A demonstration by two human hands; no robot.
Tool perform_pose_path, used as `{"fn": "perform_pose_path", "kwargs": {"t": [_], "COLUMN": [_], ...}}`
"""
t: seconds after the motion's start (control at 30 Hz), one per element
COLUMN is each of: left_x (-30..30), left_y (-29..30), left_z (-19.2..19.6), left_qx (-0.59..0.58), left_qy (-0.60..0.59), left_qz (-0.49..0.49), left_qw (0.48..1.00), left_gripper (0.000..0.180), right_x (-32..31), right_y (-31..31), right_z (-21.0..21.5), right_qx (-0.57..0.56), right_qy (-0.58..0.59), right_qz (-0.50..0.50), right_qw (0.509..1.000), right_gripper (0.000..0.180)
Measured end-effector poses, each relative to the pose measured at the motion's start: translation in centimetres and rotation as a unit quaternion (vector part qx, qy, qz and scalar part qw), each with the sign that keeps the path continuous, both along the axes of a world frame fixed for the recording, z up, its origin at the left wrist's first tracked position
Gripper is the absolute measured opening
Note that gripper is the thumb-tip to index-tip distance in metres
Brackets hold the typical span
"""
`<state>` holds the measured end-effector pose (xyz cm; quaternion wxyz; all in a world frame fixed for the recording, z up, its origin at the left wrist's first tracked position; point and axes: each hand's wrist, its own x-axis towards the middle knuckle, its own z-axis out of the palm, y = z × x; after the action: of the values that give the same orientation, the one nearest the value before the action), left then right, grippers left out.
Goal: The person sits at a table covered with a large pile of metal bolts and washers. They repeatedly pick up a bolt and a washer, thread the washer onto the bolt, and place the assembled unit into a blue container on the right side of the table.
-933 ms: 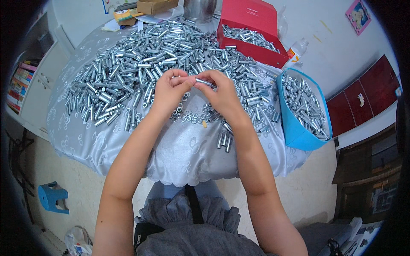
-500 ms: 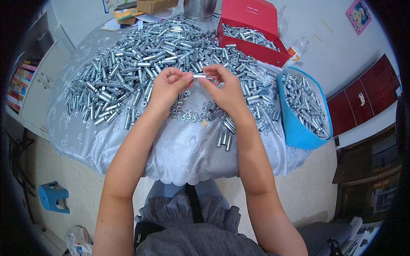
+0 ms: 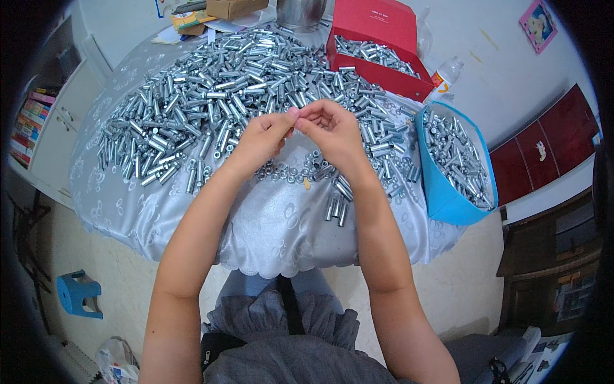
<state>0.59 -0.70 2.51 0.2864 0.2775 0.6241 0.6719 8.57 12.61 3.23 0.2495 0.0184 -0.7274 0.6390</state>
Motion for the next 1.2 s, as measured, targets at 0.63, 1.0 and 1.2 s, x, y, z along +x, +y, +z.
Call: {"fn": "perform_pose_path", "kwargs": {"t": [0.63,1.0,1.2], "left_x": [-1.1,-1.1,-1.1], "left_y": [-0.4,0.1,-0.1], "left_z": [-0.4,-1.3,-1.2], "left_qx": [0.006,-0.009,-0.035], "left_qy": [-0.057,0.011,0.021], "left_qz": [0.164,0.146,0.143], "left_qw": [0.985,0.989,0.989], "left_gripper": [0.041,0.039,0.04], "right_x": [0.8,-0.2,-0.3], "right_y": [3.6,3.3,1.5], "right_z": [-2.6,-3.2,-0.6], "right_qx": [0.417,0.441,0.036], "right_qy": [-0.184,-0.148,-0.063], "right_qz": [-0.267,-0.275,-0.136], "right_qw": [0.849,0.841,0.988], "right_gripper": [0.025,0.015,0.013]}}
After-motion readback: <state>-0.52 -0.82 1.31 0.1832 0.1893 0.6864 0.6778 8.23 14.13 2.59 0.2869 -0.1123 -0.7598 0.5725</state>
